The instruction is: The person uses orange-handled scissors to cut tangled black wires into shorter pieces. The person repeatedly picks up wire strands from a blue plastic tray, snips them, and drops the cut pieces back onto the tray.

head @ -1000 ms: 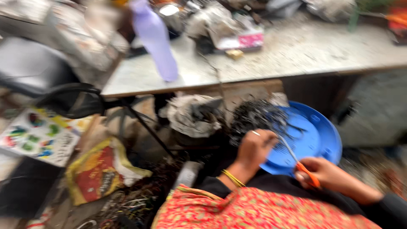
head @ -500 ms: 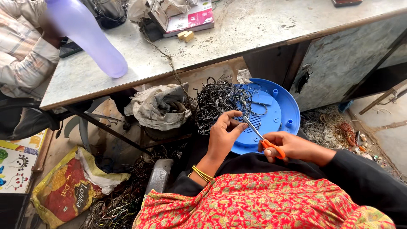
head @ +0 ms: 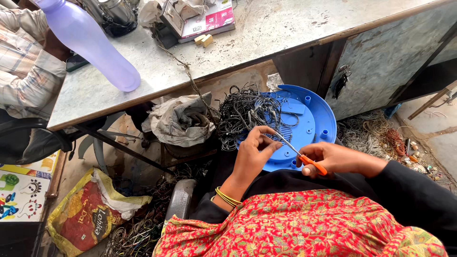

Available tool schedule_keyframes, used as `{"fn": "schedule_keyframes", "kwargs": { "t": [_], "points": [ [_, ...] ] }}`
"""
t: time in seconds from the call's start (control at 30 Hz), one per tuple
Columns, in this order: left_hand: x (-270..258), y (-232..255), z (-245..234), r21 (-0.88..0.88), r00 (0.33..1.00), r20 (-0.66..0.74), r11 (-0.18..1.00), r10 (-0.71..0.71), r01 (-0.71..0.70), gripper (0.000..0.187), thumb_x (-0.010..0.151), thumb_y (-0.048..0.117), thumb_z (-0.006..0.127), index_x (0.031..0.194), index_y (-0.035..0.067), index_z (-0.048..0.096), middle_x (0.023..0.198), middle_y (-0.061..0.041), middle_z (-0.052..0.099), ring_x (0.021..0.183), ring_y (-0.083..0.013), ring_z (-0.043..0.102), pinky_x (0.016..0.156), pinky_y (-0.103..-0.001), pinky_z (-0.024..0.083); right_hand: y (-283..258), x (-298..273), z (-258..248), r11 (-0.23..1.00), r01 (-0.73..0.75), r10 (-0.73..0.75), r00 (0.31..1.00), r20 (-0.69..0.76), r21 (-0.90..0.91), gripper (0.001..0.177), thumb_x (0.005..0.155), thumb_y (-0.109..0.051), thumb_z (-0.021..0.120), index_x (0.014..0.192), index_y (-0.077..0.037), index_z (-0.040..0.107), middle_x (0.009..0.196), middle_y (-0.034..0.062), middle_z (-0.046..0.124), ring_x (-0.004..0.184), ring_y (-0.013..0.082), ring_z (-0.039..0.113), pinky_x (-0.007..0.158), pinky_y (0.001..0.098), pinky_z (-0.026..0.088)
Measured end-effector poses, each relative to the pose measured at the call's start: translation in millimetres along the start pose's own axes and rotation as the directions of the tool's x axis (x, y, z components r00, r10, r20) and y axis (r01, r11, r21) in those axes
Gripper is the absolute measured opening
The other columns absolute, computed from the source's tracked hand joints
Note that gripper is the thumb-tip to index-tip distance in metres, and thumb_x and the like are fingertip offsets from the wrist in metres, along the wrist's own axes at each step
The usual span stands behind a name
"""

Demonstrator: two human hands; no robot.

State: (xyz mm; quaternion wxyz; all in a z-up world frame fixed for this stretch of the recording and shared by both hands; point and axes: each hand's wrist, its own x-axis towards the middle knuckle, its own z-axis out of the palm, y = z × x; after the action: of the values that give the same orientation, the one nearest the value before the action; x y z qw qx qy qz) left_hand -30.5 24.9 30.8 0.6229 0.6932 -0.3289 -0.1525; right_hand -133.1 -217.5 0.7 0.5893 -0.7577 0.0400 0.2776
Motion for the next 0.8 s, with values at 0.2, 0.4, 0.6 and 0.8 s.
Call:
{"fn": "schedule_keyframes", "kwargs": {
  "t": [0.2, 0.4, 0.6, 0.8],
  "points": [
    [-1, -11, -1, -0.128, 0.985, 0.159, 0.988, -0.063, 0.084, 0.028, 0.093, 0.008, 0.071, 0.116, 0.003, 0.056, 0.088, -0.004, 0.075, 0.08, -0.0049, 0.067, 0.067, -0.022, 0.049, 32, 8, -17, 0.995, 0.049, -0.044, 0.997, 0.06, -0.083, 0.069, 0.071, -0.055, 0.083, 0.118, -0.007, 0.07, 0.087, -0.0014, 0.062, 0.077, 0.0092, 0.054, 0.062, 0.0297, 0.046],
    [-5, -25, 3, -0.089, 0.987, 0.163, 0.996, 0.008, 0.007, 0.036, 0.09, 0.01, 0.077, 0.116, 0.003, 0.052, 0.09, -0.007, 0.071, 0.081, -0.0083, 0.064, 0.069, -0.027, 0.049, 49, 17, -28, 0.992, 0.062, -0.056, 0.997, 0.058, -0.109, 0.069, 0.064, -0.056, 0.085, 0.112, -0.01, 0.07, 0.09, 0.0014, 0.068, 0.085, 0.0108, 0.058, 0.074, 0.032, 0.054],
    [-2, -32, 11, -0.112, 0.989, 0.147, 0.993, -0.015, 0.031, 0.037, 0.091, 0.016, 0.077, 0.115, 0.004, 0.052, 0.091, -0.008, 0.073, 0.083, -0.0091, 0.066, 0.068, -0.025, 0.051, 46, 10, -28, 0.999, -0.026, 0.028, 0.999, -0.034, 0.042, 0.041, 0.077, -0.038, 0.085, 0.092, -0.003, 0.068, 0.061, 0.003, 0.061, 0.053, 0.0138, 0.057, 0.049, 0.0303, 0.041],
    [1, -20, 11, 0.12, 0.997, 0.079, 0.993, -0.002, -0.008, 0.025, 0.093, 0.016, 0.076, 0.107, 0.001, 0.062, 0.09, -0.01, 0.076, 0.083, -0.0121, 0.073, 0.071, -0.027, 0.056, 23, -21, -34, 0.994, -0.003, 0.032, 0.966, -0.258, 0.112, 0.031, 0.084, -0.033, 0.074, 0.096, -0.004, 0.072, 0.064, 0.0027, 0.067, 0.056, 0.0095, 0.06, 0.048, 0.0267, 0.041]
  ]
}}
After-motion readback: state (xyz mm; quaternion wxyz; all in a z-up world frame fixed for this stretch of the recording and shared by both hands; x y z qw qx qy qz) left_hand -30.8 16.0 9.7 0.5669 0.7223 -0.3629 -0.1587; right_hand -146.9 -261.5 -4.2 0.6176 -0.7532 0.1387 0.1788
